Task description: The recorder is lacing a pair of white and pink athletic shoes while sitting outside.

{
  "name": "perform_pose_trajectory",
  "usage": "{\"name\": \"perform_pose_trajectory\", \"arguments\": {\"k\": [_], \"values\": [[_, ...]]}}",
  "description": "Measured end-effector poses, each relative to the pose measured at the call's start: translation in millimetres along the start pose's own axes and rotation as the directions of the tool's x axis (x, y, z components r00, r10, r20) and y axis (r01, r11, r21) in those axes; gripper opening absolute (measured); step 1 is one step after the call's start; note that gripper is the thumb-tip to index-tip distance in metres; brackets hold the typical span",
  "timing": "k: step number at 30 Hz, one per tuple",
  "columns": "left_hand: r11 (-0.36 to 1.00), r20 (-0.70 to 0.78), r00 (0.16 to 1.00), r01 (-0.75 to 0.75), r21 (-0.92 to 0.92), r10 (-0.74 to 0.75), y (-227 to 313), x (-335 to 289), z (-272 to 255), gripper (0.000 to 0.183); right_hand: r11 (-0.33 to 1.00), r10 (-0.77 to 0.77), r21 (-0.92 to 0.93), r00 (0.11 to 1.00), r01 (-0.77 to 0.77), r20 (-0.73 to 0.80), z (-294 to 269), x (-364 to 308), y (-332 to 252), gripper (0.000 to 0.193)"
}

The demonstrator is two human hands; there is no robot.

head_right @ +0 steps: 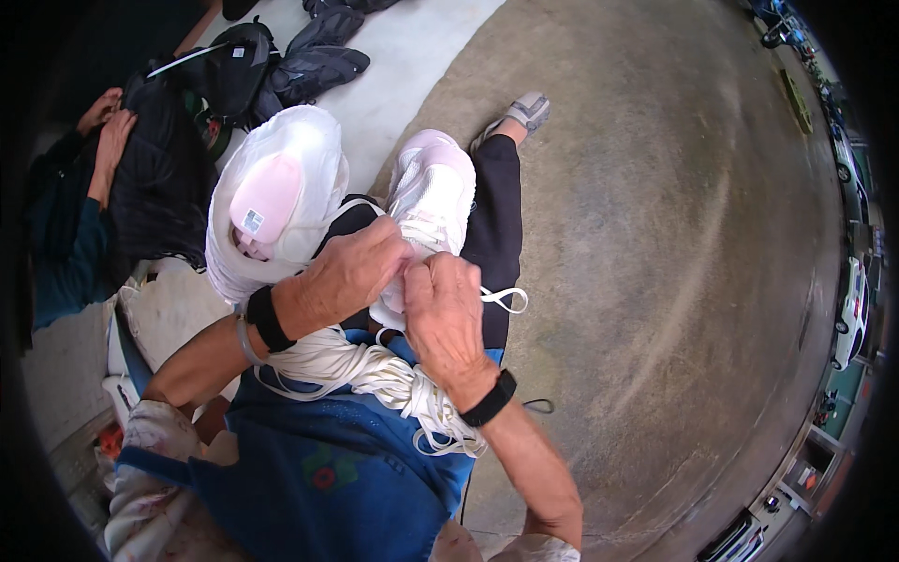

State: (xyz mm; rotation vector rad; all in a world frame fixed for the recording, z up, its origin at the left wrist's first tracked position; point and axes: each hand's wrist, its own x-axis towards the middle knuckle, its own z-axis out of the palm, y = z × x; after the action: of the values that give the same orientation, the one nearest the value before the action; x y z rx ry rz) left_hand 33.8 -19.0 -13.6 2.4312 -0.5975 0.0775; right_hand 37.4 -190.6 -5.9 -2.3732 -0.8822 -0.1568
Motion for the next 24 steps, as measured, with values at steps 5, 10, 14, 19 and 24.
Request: {"name": "perform_pose_trajectory", "arguments": {"k": [5, 10, 14, 19, 24], "values": [[0.934, -0.229, 0.963, 0.054, -0.354, -0.143, 39.8, -5.9, -42.4, 0.011, 0.644, 0.105, 0.719, 0.962, -0.260, 0.253, -46.5, -3.8, -38.4, 0.008], [0.701, -0.169, 0.884, 0.216, -0.680, -0.436, 67.6, -29.1, -71.7, 0.009, 0.677, 0.247, 0.705, 0.968, -0.209, 0.049, -40.4, -19.0, -42.4, 0.004], [0.778, -0.075, 0.918, 0.283, -0.561, -0.388, 58.4, -34.3, -58.2, 0.006, 0.719, 0.105, 0.679, 0.988, -0.151, 0.110, -28.8, -3.7, -43.7, 0.007], [0.399, 0.124, 0.814, 0.403, -0.823, -0.567, 37.9, -54.2, -40.3, 0.022, 0.346, 0.351, 0.811, 0.867, -0.472, 0.354, -20.6, -15.8, -39.7, 0.007], [0.781, 0.080, 0.937, 0.329, -0.532, -0.340, 44.4, -47.2, -19.2, 0.025, 0.725, 0.273, 0.664, 0.962, -0.182, -0.033, -6.9, -7.7, -51.4, 0.014]]}}
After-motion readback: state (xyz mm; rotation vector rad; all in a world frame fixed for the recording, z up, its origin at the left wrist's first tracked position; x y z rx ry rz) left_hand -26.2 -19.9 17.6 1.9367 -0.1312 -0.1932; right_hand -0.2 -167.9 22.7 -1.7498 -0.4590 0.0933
